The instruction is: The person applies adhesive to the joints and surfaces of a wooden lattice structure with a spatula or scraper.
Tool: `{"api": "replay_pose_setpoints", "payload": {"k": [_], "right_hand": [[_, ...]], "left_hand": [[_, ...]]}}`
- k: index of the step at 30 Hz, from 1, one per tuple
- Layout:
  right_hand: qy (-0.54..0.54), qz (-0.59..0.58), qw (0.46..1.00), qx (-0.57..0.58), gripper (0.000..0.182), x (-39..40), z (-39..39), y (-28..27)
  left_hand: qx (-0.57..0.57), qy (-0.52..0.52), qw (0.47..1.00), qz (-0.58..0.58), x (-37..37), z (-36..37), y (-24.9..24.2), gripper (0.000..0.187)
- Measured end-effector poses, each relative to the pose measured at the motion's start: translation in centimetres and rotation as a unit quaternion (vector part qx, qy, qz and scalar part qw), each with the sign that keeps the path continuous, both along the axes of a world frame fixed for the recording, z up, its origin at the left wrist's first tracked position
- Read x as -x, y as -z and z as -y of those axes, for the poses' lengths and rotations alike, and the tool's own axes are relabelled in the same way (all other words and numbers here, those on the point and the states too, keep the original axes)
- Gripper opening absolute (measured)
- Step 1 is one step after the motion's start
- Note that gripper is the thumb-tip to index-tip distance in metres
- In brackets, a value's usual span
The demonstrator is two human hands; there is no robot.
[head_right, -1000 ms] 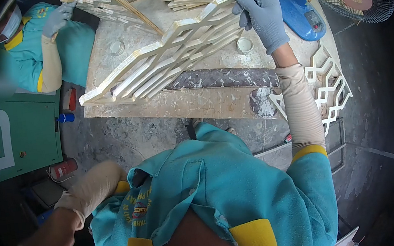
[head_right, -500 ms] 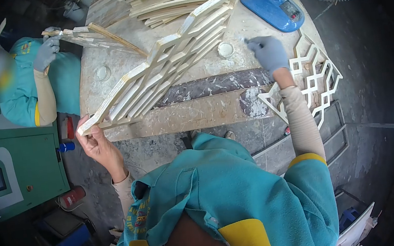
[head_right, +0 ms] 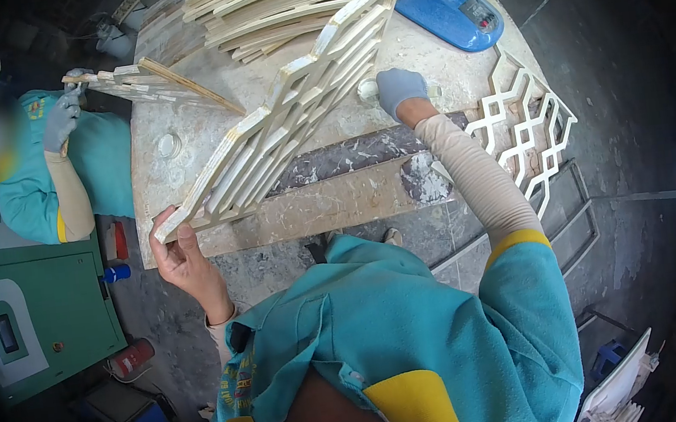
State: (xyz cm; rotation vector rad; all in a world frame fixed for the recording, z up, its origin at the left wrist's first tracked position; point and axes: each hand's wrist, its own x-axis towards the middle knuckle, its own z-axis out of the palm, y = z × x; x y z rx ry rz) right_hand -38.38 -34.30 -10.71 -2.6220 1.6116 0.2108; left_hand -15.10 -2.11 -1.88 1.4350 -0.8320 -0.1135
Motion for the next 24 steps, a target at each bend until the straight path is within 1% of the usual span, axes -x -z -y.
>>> {"api": "replay_pose_setpoints", "payload": {"k": [3, 6, 9, 10, 11, 12, 13, 15, 16, 18, 20, 21, 23, 24], "right_hand": [[-0.002, -0.001, 1.0, -0.013, 0.017, -0.1, -0.2, -0.1], [-0.015, -0.007, 1.0, -0.012, 0.018, 0.1, -0.6, 0.0], [0.004, 0.018, 0.999, -0.029, 0.021, 0.7, -0.9, -0.3], [-0.003, 0.019, 0.999, -0.03, 0.021, 1.3, -1.0, -0.5], [0.005, 0.089, 0.994, -0.063, 0.022, 2.3, -1.0, -0.8], [0.013, 0.159, 0.983, -0.096, 0.023, 2.9, -1.2, -1.2], [0.005, 0.158, 0.983, -0.097, 0.023, 3.0, -1.6, -1.9], [0.027, 0.276, 0.946, -0.169, 0.021, 3.5, -3.2, -3.4], [0.025, 0.275, 0.946, -0.17, 0.021, 3.5, -4.4, -4.3], [-0.021, 0.377, 0.913, -0.155, 0.019, 3.1, -7.7, -6.1], [-0.099, 0.406, 0.904, -0.095, 0.027, 3.0, -10.4, -6.5], [-0.097, 0.404, 0.905, -0.095, 0.027, 2.7, -11.8, -7.0], [-0.133, 0.347, 0.928, -0.019, 0.046, 1.5, -14.5, -7.9], [-0.131, 0.346, 0.929, -0.02, 0.046, 1.0, -15.4, -7.5]], "left_hand": [[0.003, 0.002, 1.0, 0.012, -0.3, -0.1, 0.2, 0.029], [0.012, 0.011, 1.0, -0.018, -0.1, 0.1, -0.2, 0.029], [-0.006, -0.003, 1.0, -0.03, -0.2, 0.4, -0.7, 0.034], [0.005, -0.008, 1.0, 0.012, -0.6, 0.6, -0.4, 0.031], [0.015, -0.013, 0.998, 0.054, -1.0, 0.7, -0.2, 0.029], [0.014, -0.021, 0.998, 0.055, -1.0, 0.7, -0.6, 0.029], [-0.008, -0.022, 0.998, 0.065, -0.8, 0.7, -1.3, 0.027], [-0.032, -0.023, 0.997, 0.073, -0.2, 0.9, -1.9, 0.025], [-0.033, -0.024, 0.997, 0.07, 0.2, 1.2, -2.0, 0.026], [-0.033, -0.023, 0.997, 0.064, 0.5, 1.4, -1.9, 0.027], [-0.042, -0.019, 0.996, 0.071, 0.7, 1.5, -1.8, 0.029], [-0.043, -0.017, 0.997, 0.069, 0.9, 1.5, -1.8, 0.029], [-0.048, -0.021, 0.997, 0.06, 1.3, 1.6, -2.0, 0.029], [-0.05, -0.02, 0.997, 0.059, 1.3, 1.8, -1.8, 0.029]]}}
